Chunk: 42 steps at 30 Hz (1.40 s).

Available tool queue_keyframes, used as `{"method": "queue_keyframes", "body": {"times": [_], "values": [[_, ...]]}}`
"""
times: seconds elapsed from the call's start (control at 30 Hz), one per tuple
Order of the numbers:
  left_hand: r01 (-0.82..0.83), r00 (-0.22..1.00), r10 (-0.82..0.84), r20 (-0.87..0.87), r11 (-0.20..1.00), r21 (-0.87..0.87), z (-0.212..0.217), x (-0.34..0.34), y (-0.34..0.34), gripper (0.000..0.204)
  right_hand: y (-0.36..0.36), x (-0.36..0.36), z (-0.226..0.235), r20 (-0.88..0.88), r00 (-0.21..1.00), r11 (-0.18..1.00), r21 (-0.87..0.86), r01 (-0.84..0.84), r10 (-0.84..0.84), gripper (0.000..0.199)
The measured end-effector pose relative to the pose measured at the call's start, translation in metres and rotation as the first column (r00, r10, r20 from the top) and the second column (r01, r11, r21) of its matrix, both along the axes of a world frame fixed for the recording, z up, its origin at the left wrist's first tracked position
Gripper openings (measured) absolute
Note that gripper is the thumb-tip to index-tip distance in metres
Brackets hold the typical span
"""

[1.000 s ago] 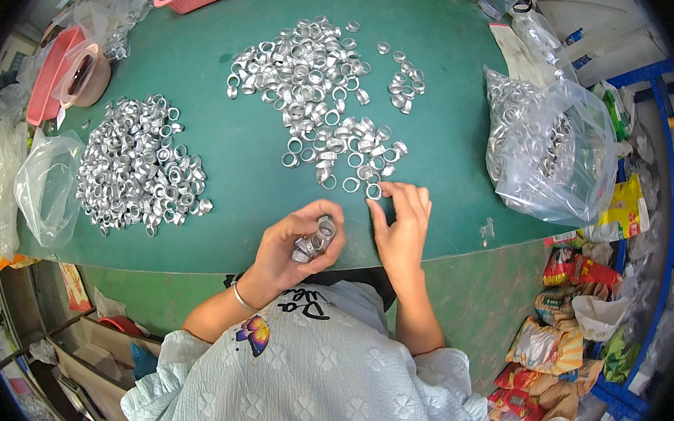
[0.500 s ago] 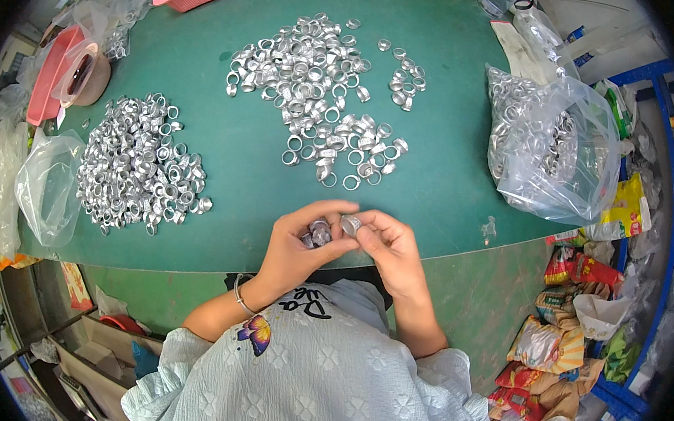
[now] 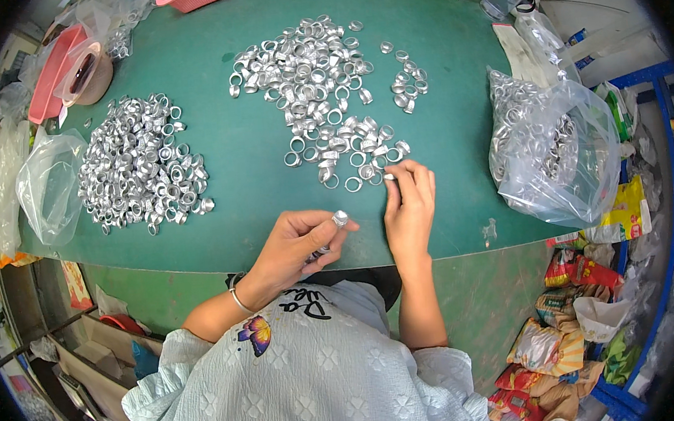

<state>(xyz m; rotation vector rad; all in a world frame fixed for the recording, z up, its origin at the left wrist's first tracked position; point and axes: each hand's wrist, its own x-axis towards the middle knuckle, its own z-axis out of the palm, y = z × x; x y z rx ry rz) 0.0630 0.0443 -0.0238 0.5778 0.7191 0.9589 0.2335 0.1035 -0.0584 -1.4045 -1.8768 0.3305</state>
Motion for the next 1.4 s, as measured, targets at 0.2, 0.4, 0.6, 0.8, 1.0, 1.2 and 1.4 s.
{"method": "queue_keyframes", "body": {"times": [0.2,0.4,0.6,0.8,1.0,1.2,1.4], "values": [[-0.003,0.977,0.019,0.213,0.997,-0.077,-0.004,0.000,0.001,0.035,-0.013,0.006,0.001,-0.642,0.753,0.930,-0.348,-0.122,-0.142,0.011],[0.125,0.891,-0.004,0.455,0.964,-0.235,-0.008,-0.003,0.004,0.045,-0.027,0.005,0.019,-0.878,0.462,0.815,-0.358,-0.455,-0.127,0.011],[0.158,0.863,0.000,0.505,0.950,-0.270,-0.009,-0.003,0.003,0.046,-0.036,0.000,0.017,-0.957,0.209,0.743,-0.290,-0.603,-0.203,0.018],[0.178,0.851,0.000,0.525,0.941,-0.288,-0.009,-0.003,0.002,0.045,-0.042,-0.007,0.026,-0.932,0.354,0.830,-0.262,-0.493,-0.084,0.017],[0.184,0.844,-0.024,0.536,0.952,-0.247,-0.011,-0.002,0.000,0.039,-0.043,-0.011,0.031,-0.825,0.555,0.928,-0.116,-0.355,0.109,0.017],[0.167,0.899,-0.119,0.422,0.983,-0.079,-0.007,-0.006,0.003,0.035,-0.043,-0.015,0.035,-0.668,0.722,0.972,0.004,-0.234,0.177,0.018],[0.051,0.968,-0.018,0.250,0.991,-0.125,0.002,-0.002,0.005,0.035,-0.045,-0.018,0.038,-0.157,0.942,0.934,0.254,-0.253,0.297,0.029]]}}
